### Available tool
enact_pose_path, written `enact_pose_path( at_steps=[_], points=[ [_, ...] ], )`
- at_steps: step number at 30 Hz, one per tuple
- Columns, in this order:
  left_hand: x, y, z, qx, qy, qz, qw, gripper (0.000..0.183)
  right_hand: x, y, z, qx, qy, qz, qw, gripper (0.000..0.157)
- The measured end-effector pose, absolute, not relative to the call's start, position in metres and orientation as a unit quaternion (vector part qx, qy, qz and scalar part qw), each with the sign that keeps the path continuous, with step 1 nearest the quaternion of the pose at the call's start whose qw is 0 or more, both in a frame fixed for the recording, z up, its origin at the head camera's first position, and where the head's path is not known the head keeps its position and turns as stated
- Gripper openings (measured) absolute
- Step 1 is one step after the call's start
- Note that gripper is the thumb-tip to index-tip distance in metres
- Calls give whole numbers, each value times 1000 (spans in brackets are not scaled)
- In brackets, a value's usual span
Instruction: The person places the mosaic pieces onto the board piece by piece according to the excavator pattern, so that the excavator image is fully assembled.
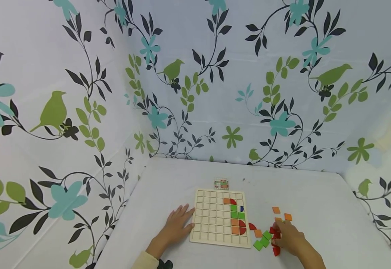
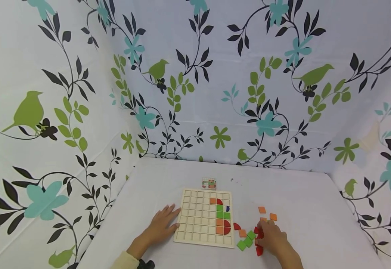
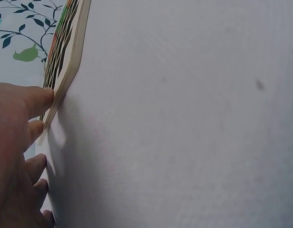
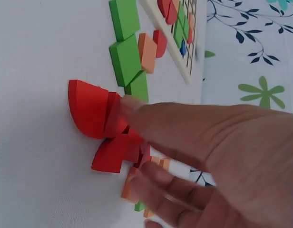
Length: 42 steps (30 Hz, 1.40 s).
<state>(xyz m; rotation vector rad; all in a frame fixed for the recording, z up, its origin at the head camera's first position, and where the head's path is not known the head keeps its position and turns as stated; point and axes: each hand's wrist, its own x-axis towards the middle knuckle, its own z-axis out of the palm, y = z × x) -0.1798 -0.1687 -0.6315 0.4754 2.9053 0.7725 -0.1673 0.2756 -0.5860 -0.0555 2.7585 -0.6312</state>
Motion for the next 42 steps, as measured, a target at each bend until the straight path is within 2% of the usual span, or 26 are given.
enact_pose_path(
  at_steps=[3,5,8,11,13,18,25,32,36,42],
  points=[
    [-179,-169,-632,158,952,256,50,61,-160,274,-587,-5,960,-223,167,45],
    [-179,-170,-632,158,952,256,49,61,-158,273,-590,-5,960,-228,160,39],
    [-179,-171,-631,156,952,259,50,61,-158,270,-595,-20,963,-236,129,25],
    [-179,-172,-632,156,950,264,55,62,-161,268,-600,-25,968,-230,96,19],
    [-179,-172,-632,156,950,265,57,62,-163,267,-601,-22,969,-229,86,20],
    [-180,-171,-633,156,951,261,54,62,-166,266,-600,-4,967,-239,94,37],
    [-181,-169,-634,151,952,262,54,61,-164,268,-596,22,961,-248,119,27],
    [-180,-168,-630,151,951,262,57,61,-161,275,-598,47,953,-268,130,31],
    [-179,-168,-629,149,952,261,56,61,-161,279,-598,21,950,-275,143,33],
    [-179,-167,-629,151,952,262,57,61,-158,283,-603,-7,959,-259,112,28]
  ],
)
